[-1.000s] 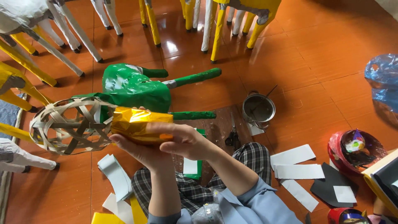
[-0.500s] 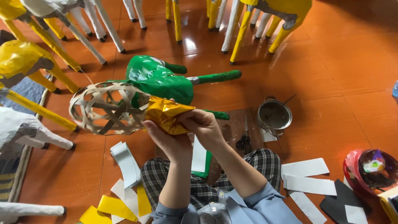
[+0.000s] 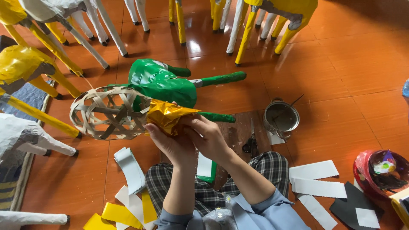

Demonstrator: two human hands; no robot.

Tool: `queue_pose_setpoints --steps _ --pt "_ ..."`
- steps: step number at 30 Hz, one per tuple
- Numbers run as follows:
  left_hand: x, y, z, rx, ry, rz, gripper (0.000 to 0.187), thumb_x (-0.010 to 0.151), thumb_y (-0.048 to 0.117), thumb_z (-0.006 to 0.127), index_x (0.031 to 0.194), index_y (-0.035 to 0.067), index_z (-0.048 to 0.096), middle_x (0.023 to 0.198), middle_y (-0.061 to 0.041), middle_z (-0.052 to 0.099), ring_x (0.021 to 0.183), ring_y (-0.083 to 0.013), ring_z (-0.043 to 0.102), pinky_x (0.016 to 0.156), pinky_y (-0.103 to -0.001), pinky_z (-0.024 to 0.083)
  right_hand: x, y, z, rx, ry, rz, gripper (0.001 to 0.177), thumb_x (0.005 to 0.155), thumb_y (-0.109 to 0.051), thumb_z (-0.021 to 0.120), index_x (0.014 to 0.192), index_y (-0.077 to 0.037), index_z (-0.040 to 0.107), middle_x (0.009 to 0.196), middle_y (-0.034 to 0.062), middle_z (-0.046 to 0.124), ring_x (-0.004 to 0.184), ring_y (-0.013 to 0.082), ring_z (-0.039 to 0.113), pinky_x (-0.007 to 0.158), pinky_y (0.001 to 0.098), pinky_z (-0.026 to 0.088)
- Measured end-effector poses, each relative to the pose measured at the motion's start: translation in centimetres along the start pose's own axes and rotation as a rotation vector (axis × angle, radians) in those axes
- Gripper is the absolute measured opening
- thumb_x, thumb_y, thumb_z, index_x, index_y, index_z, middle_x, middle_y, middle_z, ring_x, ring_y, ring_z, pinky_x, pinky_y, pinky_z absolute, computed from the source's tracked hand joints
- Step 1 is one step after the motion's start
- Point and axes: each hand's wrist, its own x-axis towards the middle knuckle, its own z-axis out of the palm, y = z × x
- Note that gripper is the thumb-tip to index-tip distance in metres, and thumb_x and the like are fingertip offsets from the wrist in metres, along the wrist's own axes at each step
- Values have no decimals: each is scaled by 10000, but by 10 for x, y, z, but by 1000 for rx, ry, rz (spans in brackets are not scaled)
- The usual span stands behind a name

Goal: Decorate a woven animal sculpture by applying colored paper strips and foil

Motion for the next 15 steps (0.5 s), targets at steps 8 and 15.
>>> queue_pose_setpoints --steps 8,15 --pt "-8 -15 2 44 3 19 685 801 618 642 1208 70 584 1090 -111 637 1008 -219 625 962 -344 512 4 13 3 -254 143 -150 159 788 -51 762 896 -92 654 750 36 576 696 241 600 670 309 526" --pt "-6 -15 0 38 -27 -4 619 811 573 673 1189 88 604 1019 -66 644 951 -190 642 959 -343 518 6 10 3 -514 254 -349 212 801 -110 773 741 -130 571 718 6 496 678 206 506 671 288 390"
